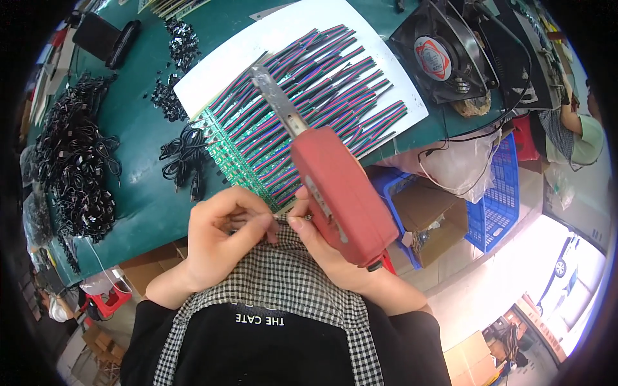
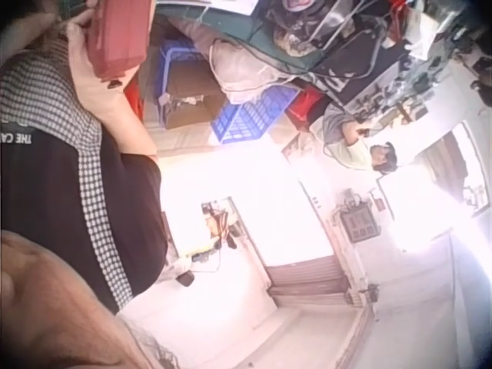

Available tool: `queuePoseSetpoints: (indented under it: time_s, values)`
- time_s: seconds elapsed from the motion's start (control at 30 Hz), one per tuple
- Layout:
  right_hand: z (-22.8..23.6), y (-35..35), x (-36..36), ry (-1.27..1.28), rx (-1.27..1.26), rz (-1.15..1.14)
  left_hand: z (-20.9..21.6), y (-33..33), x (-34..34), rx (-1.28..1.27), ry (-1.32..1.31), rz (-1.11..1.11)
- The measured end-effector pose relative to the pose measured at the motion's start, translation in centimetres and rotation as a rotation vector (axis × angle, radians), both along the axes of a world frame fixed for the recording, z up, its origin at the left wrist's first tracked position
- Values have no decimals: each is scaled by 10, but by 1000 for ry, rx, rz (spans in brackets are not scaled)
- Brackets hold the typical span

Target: The person solders multiple bundled wires and connectors onto an array of PCBs using a soldering gun.

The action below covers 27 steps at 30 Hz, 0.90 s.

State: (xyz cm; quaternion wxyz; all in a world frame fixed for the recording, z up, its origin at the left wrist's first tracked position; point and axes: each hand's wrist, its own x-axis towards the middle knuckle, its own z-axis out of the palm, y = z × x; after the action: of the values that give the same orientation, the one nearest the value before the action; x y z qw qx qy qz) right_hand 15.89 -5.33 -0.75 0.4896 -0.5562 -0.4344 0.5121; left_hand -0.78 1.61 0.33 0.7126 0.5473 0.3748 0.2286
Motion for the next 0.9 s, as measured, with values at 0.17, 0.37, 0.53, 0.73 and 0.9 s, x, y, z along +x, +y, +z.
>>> queuePoseSetpoints:
  time_s: [0.17,0.37,0.53,0.73,0.9]
  values:
    - [5,3,-3,61,-11,22,0,-2,2,-96,-18,34]
    - [6,5,-5,178,-23,17,1,-1,3,86,94,-27]
    - [5,6,-5,197,21,20,1,-4,4,81,25,59]
    - [1,2,2,75,38,-5,2,4,-5,231,179,234]
    - [-8,-20,21,288,22,-70,-21,33,-13,964,660,458]
